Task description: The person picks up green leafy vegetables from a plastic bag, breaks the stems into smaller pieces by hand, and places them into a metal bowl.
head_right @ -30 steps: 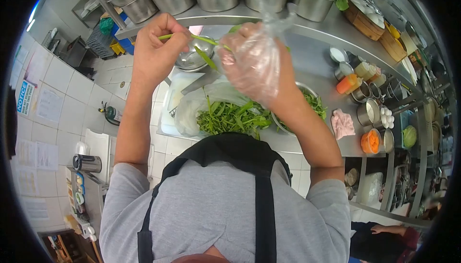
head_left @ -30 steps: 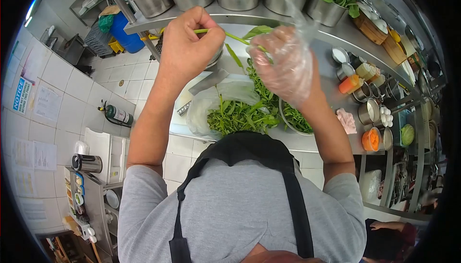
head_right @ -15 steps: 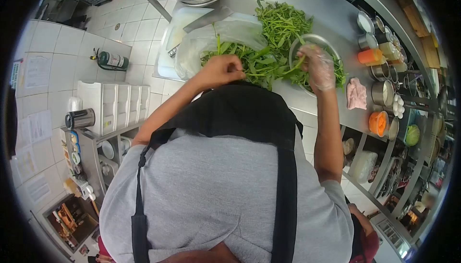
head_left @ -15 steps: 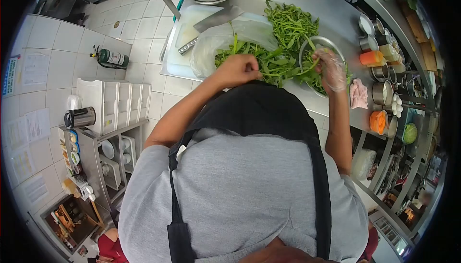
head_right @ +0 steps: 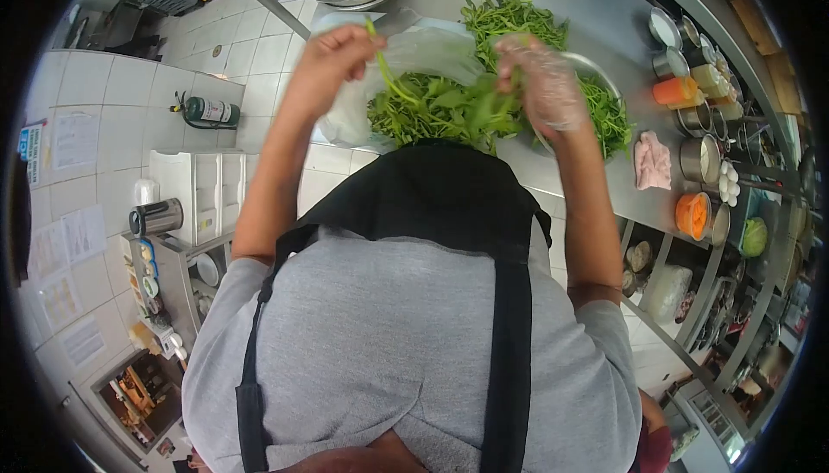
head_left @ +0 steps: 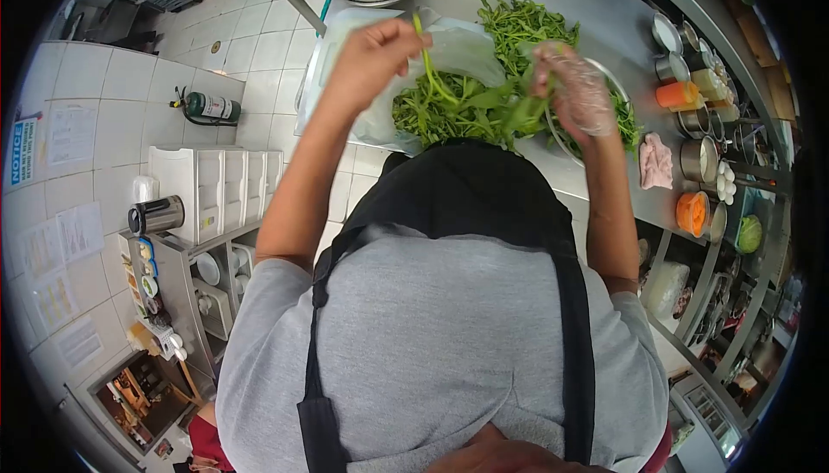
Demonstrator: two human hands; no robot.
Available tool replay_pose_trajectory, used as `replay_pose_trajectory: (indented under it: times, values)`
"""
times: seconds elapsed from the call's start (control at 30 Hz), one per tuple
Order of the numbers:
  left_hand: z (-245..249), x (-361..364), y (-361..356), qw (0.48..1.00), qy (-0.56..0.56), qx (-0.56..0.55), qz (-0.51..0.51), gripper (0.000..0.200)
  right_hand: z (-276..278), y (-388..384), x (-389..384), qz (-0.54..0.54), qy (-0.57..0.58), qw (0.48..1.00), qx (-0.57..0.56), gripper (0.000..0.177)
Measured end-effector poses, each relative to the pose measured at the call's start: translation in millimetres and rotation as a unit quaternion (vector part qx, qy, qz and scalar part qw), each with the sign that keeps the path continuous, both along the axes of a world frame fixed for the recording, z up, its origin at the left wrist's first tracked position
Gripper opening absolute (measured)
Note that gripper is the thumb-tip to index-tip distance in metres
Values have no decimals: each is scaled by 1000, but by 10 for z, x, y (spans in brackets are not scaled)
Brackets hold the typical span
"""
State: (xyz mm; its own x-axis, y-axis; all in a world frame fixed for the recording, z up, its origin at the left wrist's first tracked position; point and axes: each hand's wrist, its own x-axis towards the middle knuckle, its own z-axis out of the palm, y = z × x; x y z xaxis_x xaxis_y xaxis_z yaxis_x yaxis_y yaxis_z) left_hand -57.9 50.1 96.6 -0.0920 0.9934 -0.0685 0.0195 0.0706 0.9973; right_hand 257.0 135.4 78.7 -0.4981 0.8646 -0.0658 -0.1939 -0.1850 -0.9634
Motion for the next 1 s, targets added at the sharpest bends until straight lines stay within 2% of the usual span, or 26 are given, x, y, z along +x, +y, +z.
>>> replay_pose_trajectory:
  times: [0.03,0.07,0.1,0.13,0.27,0.3,0.37,0.4,0.43,0.47,0.53,0.67,0.7,0.73,0.77,0.83,0.87,0.9,0.93,0.97,1.0]
  values:
    - [211,-71,14,1000,3,2,5,20,115,71,54,-13,-30,999,21,13]
    - [419,-154,24,999,-45,28,2,17,167,124,126,-6,-25,999,24,13]
    - [576,-217,37,994,-90,56,-2,15,215,175,210,-21,-20,1000,8,13]
    - [686,-260,61,994,-84,62,3,15,270,229,269,-36,-13,999,-8,13]
    - [876,-348,213,982,-143,123,-14,18,532,297,351,-50,-11,999,-12,13]
    - [875,-356,247,980,-144,136,-7,17,673,203,257,-111,-76,988,70,14]
    - [854,-330,305,978,-149,146,-5,16,896,27,145,-200,-208,933,213,17]
    - [840,-305,337,983,-121,138,1,14,959,-1,67,-205,-211,932,211,17]
    - [827,-265,376,987,-93,131,6,13,1011,-17,-26,-210,-222,870,387,18]
    - [824,-184,413,987,-96,129,-1,13,1041,-45,-116,-207,-228,777,549,19]
    - [847,59,481,995,-29,99,-6,11,1069,-138,-281,-166,-346,723,574,20]
    - [910,443,618,987,-35,128,-95,15,1217,-43,-580,-151,-346,707,598,15]
    - [990,545,628,980,19,184,-76,14,1292,-21,-571,-145,-337,718,592,11]
    - [1001,571,638,981,16,179,-73,14,1303,0,-581,-137,-326,729,585,12]
    - [988,577,645,978,58,183,-85,14,1227,46,-581,-163,-322,693,624,10]
    - [973,627,621,971,124,184,-90,15,1186,53,-592,-161,-331,713,597,8]
    - [941,682,601,972,120,182,-93,15,1189,57,-575,-165,-341,726,574,8]
    - [896,762,584,964,141,219,-57,13,924,251,-499,-174,-267,767,558,8]
    - [843,851,573,953,159,255,-25,11,599,568,-354,-177,-277,765,553,8]
    - [774,871,549,958,155,239,-27,11,277,917,-185,-77,-153,942,290,11]
    - [648,890,517,959,151,238,-35,11,301,953,-159,28,-1,1000,-9,13]
